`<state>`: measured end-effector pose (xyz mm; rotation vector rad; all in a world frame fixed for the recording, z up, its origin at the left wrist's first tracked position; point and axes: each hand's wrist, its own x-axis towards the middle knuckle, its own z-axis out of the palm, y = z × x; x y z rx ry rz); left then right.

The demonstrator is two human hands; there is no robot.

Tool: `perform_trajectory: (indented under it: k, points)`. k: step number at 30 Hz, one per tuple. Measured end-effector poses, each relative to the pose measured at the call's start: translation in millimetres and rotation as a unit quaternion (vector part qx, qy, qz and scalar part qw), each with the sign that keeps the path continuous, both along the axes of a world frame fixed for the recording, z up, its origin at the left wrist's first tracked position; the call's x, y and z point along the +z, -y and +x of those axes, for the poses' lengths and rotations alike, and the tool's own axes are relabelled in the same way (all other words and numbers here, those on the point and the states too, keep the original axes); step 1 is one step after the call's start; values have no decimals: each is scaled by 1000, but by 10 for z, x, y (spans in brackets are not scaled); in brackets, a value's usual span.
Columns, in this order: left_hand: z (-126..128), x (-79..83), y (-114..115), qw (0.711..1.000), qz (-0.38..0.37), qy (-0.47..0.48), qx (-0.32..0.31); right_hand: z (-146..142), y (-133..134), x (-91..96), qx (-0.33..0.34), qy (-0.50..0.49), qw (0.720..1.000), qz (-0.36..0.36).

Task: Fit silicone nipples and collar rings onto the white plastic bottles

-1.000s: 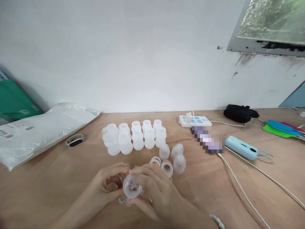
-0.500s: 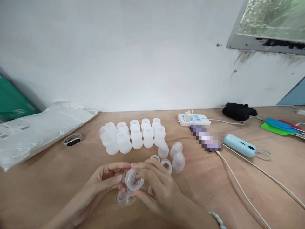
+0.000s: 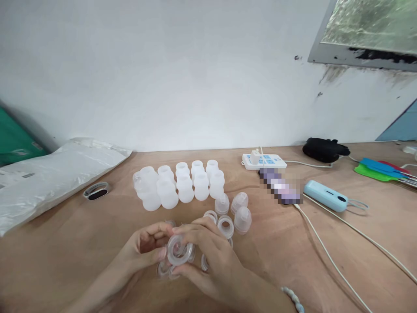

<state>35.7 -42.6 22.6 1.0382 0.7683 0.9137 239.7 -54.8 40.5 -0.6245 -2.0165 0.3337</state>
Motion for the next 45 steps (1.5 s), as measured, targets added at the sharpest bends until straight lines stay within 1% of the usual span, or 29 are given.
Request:
perform_trajectory:
  k: [4, 8, 11, 16, 19, 22, 24, 27, 29, 32, 37, 40, 43, 45]
  points:
    - [12, 75, 26, 999, -32, -7, 1, 51, 15, 31, -13, -32, 999, -23]
    - [23, 28, 12, 1000, -13, -7, -5, 57, 7, 42, -17, -70, 997, -30]
    - [35, -7, 27, 1000, -6, -2, -10, 18, 2, 22, -8, -53, 998, -34]
    - [55, 16, 94, 999, -45, 13, 6, -39, 14, -37, -16, -25, 997, -65]
    - [65, 2, 101, 999, -28, 30, -6, -41, 8, -43, -22, -20, 997, -67]
    - [77, -19, 96, 1000, -3, 27, -1, -25, -4, -8, 1, -12, 998, -59]
    - [85, -14, 102, 1000, -7, 21, 6, -10, -8, 17, 16, -1, 998, -58]
    - [93, 6, 125, 1000, -14, 14, 16, 10, -2, 21, 6, 3, 998, -63]
    - [103, 5, 142, 1000, 1, 21, 12, 13, 5, 0, -1, -16, 998, -60]
    - [132, -17, 174, 999, 32, 21, 25, 7, 22, -33, -10, -32, 997, -66]
    - [160, -25, 231, 995, 85, -21, 47, -5, 50, -47, -4, -35, 995, -88]
    - [123, -45, 239, 992, 103, -55, 53, -2, 51, -52, 8, -52, 990, -134]
    - [68, -89, 226, 984, 142, -96, 38, 0, 39, -63, 18, -89, 977, -192]
    - [39, -110, 212, 979, 165, -107, 42, 1, 34, -72, 23, -112, 970, -217]
